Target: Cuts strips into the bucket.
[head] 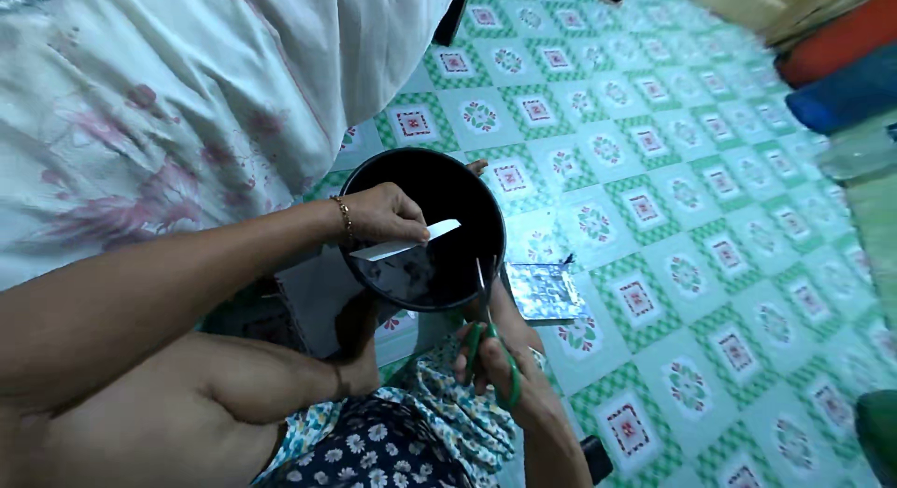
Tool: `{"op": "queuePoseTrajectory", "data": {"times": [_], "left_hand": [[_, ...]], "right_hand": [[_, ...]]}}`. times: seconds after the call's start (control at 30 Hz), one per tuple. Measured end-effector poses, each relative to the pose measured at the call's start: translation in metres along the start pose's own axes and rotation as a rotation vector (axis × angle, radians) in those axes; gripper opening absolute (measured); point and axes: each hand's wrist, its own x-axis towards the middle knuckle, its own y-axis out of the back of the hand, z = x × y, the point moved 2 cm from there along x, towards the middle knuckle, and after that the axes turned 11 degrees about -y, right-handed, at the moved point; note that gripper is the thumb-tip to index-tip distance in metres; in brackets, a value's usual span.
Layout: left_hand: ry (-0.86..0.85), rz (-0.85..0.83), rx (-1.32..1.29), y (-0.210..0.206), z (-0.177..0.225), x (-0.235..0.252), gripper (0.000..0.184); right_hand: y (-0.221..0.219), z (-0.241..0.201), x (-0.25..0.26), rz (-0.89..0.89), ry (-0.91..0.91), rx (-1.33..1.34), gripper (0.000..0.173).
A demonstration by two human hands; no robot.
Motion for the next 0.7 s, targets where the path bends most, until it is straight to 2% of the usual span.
{"op": "queuePoseTrajectory", "data": {"times": [0.17,0.3,0.5,0.6,0.7], "left_hand": [[-0.056,0.038,-0.087,0.001,-0.005,-0.026,0.018],[0.006,-0.041,-0.104,0.0,-0.009,-0.03,0.018],[0.029,-0.05,-0.109,-0.002,-0.015,-0.03,0.02],[0.044,-0.03,-0.122,-0.001,-0.016,-0.031,0.021],[0.072,-0.011,-0.127,0.001,-0.014,-0.032,0.021]], "right_hand": [[-0.019,-0.017,0.02,-0.071,-0.024,-0.008,0.058],[-0.03,-0.025,0.033,-0.016,0.04,0.041,0.051],[-0.033,-0.028,0.035,0.042,0.101,0.091,0.047],[-0.037,-0.025,0.031,0.012,0.035,0.088,0.044],[-0.041,-0.015,0.024,-0.04,-0.012,0.074,0.052]]}}
